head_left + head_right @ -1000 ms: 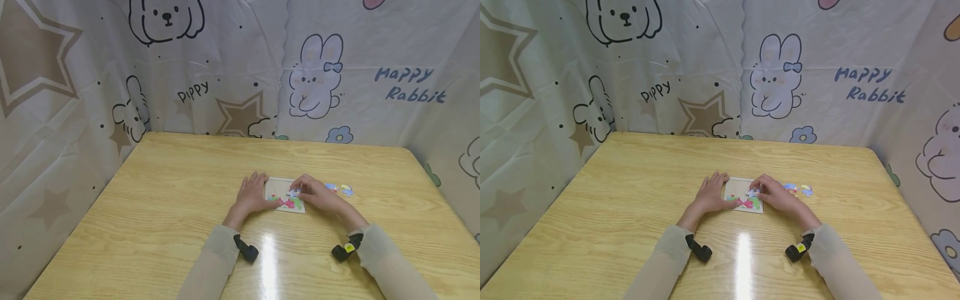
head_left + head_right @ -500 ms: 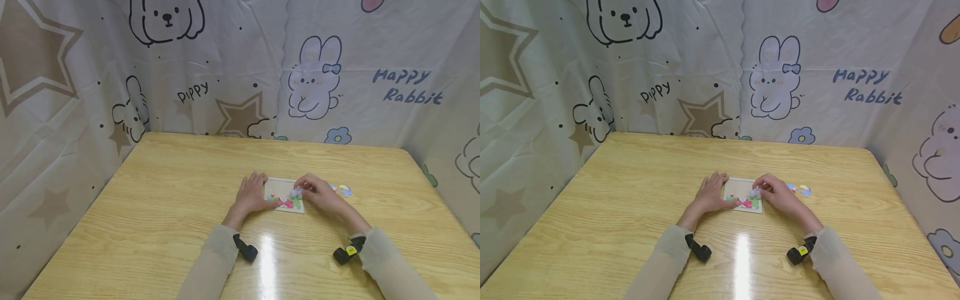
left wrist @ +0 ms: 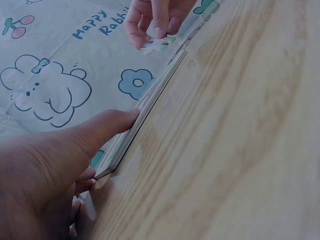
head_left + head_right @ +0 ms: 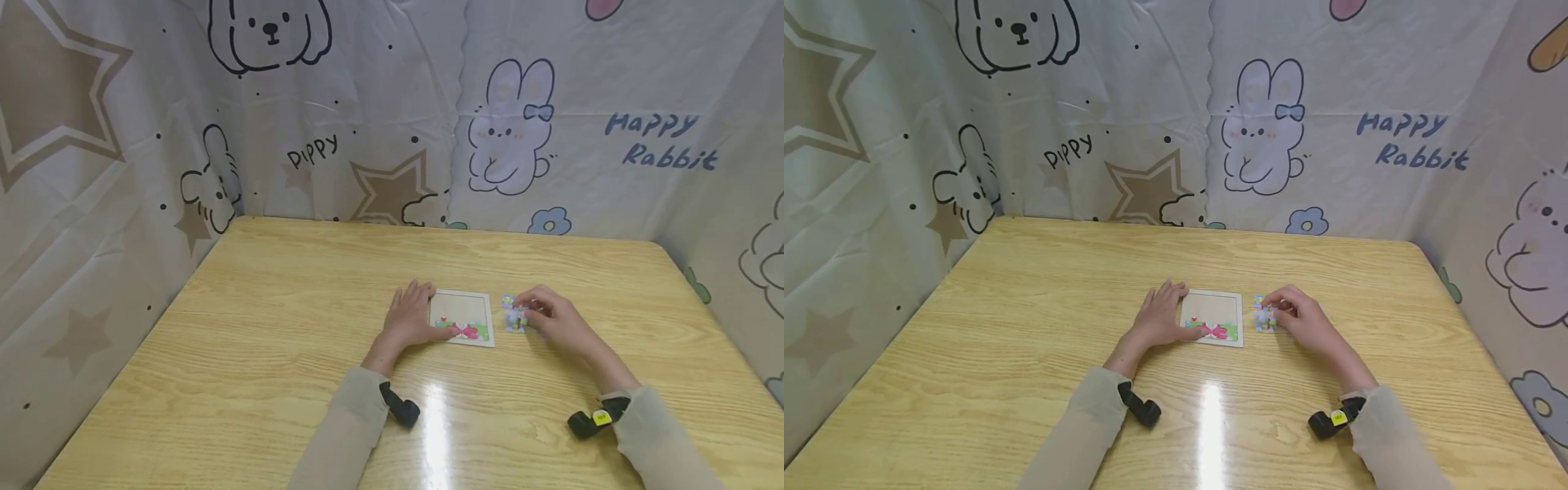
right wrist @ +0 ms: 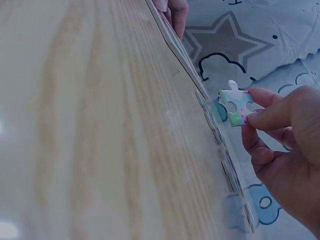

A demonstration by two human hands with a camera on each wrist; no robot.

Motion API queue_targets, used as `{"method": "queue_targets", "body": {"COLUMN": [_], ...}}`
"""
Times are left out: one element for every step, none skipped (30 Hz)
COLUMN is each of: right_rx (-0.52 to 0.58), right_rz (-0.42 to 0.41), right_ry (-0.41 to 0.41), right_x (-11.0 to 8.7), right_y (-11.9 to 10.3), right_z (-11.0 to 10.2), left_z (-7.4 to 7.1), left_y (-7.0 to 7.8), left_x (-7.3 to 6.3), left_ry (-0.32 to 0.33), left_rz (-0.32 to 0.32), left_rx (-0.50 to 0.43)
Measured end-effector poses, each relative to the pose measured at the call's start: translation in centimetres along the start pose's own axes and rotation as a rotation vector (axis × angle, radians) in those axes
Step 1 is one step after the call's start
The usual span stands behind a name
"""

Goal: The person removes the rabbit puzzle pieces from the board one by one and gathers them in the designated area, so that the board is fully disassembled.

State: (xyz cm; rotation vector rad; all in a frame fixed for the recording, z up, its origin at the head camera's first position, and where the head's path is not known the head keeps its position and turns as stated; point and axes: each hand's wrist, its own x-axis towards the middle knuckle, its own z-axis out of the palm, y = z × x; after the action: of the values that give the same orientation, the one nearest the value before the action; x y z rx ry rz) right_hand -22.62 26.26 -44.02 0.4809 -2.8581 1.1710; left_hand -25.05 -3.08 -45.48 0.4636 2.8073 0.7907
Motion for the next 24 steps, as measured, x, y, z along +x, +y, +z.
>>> {"method": "queue_targets", "body": {"right_rx": [-0.003, -0.01, -0.017, -0.029, -0.033, -0.036, -0.04, -0.044, -0.047, -0.048, -0.047, -0.049, -0.053, -0.055, -0.056, -0.056, -0.059, -0.063, -0.064, -0.065, -0.067, -0.071, -0.075, -0.078], "right_rz": [0.005, 0.003, -0.001, -0.007, -0.008, -0.005, -0.001, 0.005, 0.014, 0.02, 0.025, 0.03, 0.032, 0.03, 0.029, 0.027, 0.028, 0.029, 0.029, 0.031, 0.034, 0.034, 0.035, 0.035], "right_ry": [0.007, 0.014, 0.022, 0.032, 0.039, 0.043, 0.049, 0.054, 0.059, 0.061, 0.064, 0.068, 0.073, 0.076, 0.079, 0.082, 0.086, 0.087, 0.088, 0.089, 0.091, 0.093, 0.095, 0.097], "right_x": [-0.2, -0.3, -0.5, -0.6, -0.8, -1.0, -1.2, -1.4, -1.6, -1.7, -1.9, -2.1, -2.3, -2.4, -2.6, -2.7, -2.8, -2.9, -3.1, -3.2, -3.3, -3.4, -3.5, -3.6], "right_y": [0.2, 0.4, 0.6, 0.9, 1.1, 1.2, 1.4, 1.5, 1.6, 1.7, 1.9, 2.0, 2.1, 2.2, 2.3, 2.5, 2.6, 2.8, 2.9, 3.0, 3.1, 3.2, 3.3, 3.4], "right_z": [-0.2, -0.4, -0.5, -0.7, -0.9, -1.0, -1.2, -1.4, -1.5, -1.7, -1.9, -2.0, -2.2, -2.3, -2.5, -2.6, -2.7, -2.8, -2.9, -3.0, -3.1, -3.2, -3.3, -3.4], "left_z": [0.0, 0.0, 0.0, 0.1, 0.1, 0.1, 0.1, 0.1, 0.1, 0.1, 0.1, 0.1, 0.1, 0.1, 0.1, 0.1, 0.1, 0.1, 0.1, 0.1, 0.1, 0.1, 0.2, 0.2], "left_y": [0.0, 0.0, 0.0, 0.0, 0.0, 0.0, 0.0, 0.0, 0.0, 0.0, 0.0, 0.0, 0.0, 0.0, 0.0, 0.0, 0.0, 0.0, 0.0, 0.1, 0.1, 0.1, 0.1, 0.1], "left_x": [0.0, 0.0, 0.0, 0.0, 0.0, 0.0, 0.0, 0.0, 0.0, 0.0, 0.0, 0.0, 0.1, 0.1, 0.1, 0.1, 0.1, 0.1, 0.1, 0.0, 0.0, 0.0, 0.0, 0.0], "left_ry": [0.0, 0.0, 0.0, 0.0, 0.002, 0.001, 0.002, 0.002, 0.002, 0.002, 0.001, -0.001, -0.002, -0.004, -0.005, -0.005, -0.005, -0.004, -0.003, -0.003, -0.004, -0.004, -0.004, -0.004], "left_rz": [0.0, 0.001, 0.001, 0.001, 0.002, 0.003, 0.004, 0.004, 0.004, 0.003, 0.002, 0.002, 0.001, -0.001, -0.002, -0.002, -0.002, -0.003, -0.003, -0.003, -0.004, -0.004, -0.005, -0.005], "left_rx": [0.0, 0.0, 0.001, 0.001, 0.001, 0.001, 0.001, 0.0, -0.001, -0.002, -0.002, -0.001, -0.001, -0.001, -0.001, 0.0, 0.001, 0.002, 0.001, 0.001, 0.002, 0.001, 0.001, -0.001]}}
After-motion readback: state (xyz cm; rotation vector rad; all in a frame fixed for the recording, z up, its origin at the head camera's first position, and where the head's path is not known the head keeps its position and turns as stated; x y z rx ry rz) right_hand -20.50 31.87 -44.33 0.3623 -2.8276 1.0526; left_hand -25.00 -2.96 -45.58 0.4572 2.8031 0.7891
